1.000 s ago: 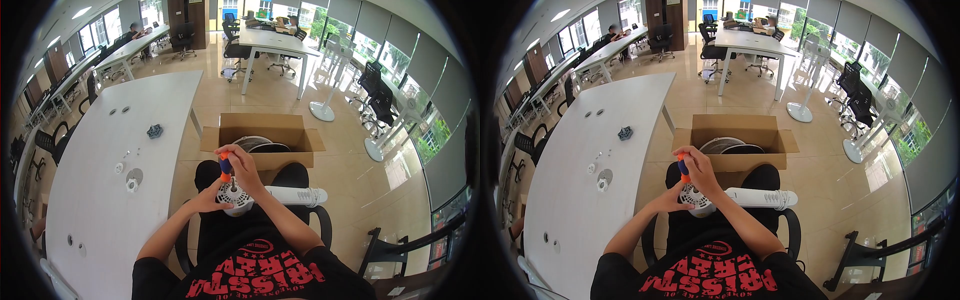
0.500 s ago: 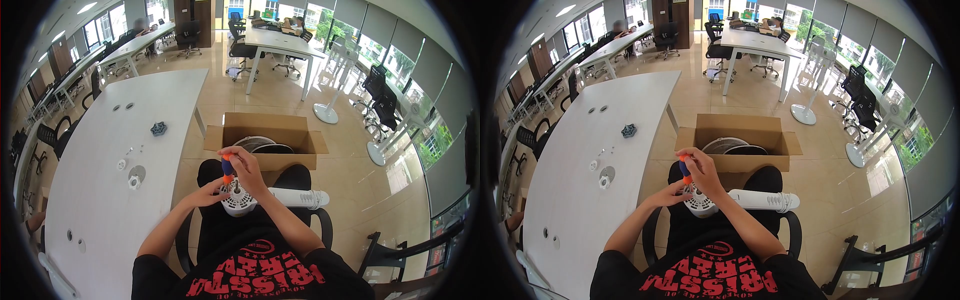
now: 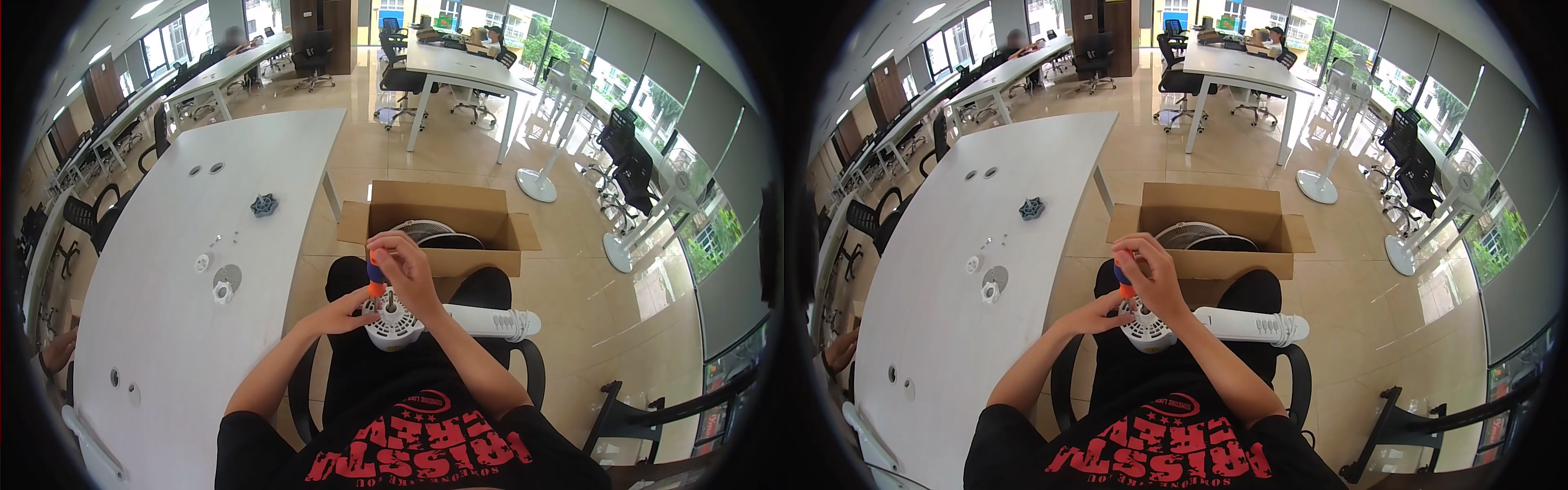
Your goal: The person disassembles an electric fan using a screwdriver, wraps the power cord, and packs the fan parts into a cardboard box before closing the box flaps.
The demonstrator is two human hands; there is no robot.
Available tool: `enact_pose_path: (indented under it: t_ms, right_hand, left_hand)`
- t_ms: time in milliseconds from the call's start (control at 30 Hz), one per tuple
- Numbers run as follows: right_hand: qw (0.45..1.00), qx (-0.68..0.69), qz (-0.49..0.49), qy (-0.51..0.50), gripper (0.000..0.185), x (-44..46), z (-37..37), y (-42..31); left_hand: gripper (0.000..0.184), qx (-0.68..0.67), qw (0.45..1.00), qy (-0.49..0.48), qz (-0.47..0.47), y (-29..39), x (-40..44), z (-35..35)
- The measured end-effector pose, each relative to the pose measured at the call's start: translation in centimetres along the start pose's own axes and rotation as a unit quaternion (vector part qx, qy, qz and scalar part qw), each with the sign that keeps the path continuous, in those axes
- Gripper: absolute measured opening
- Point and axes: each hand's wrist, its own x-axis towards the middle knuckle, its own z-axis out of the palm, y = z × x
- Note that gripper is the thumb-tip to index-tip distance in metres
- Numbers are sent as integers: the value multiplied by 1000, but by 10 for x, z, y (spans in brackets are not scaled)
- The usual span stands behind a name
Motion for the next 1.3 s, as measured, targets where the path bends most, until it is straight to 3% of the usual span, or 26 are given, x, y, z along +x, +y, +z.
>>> enact_pose_path:
  t_ms: [67, 167, 300, 367, 467, 767, 867, 967, 1100, 1200, 1300]
  right_hand:
    - [996, -61, -63, 18, 19, 2, 5, -5]
    - [998, -47, -51, 3, 18, 3, 3, -7]
    - [997, 45, 54, 5, 16, 1, 2, -10]
    - [995, 60, 80, -8, 16, -1, -4, -3]
    - [997, -43, -53, 34, 15, 3, 2, -12]
    - [995, 72, 63, 2, 18, 1, 2, -11]
    - [998, 46, 47, -13, 18, 0, -2, -2]
    - [998, -37, -42, -15, 18, 0, 1, -9]
    - [1000, -11, 11, -9, 17, 1, 1, -14]
    - [997, 44, 68, -3, 16, 0, 2, -15]
    - [999, 39, 37, 6, 15, 0, 3, -8]
  left_hand:
    - [61, -15, 999, -14, -36, 4, -1, -2]
    - [59, -21, 998, -20, -62, 10, 0, -3]
    - [45, -7, 1000, -3, -16, 12, 1, -1]
    - [47, -8, 1000, -3, -21, 15, 1, 0]
    - [50, -16, 1000, -7, -18, 11, 0, -1]
    - [53, -20, 998, -15, -52, 19, 0, -2]
    - [55, -20, 999, -11, -42, 13, 0, -1]
    - [53, -3, 1000, -9, -25, 17, -1, -2]
    - [46, -6, 1000, -8, -7, 17, 0, -1]
    - [58, 23, 999, -30, -33, 18, -1, -5]
    - [31, 48, 999, -13, -21, 21, -3, -4]
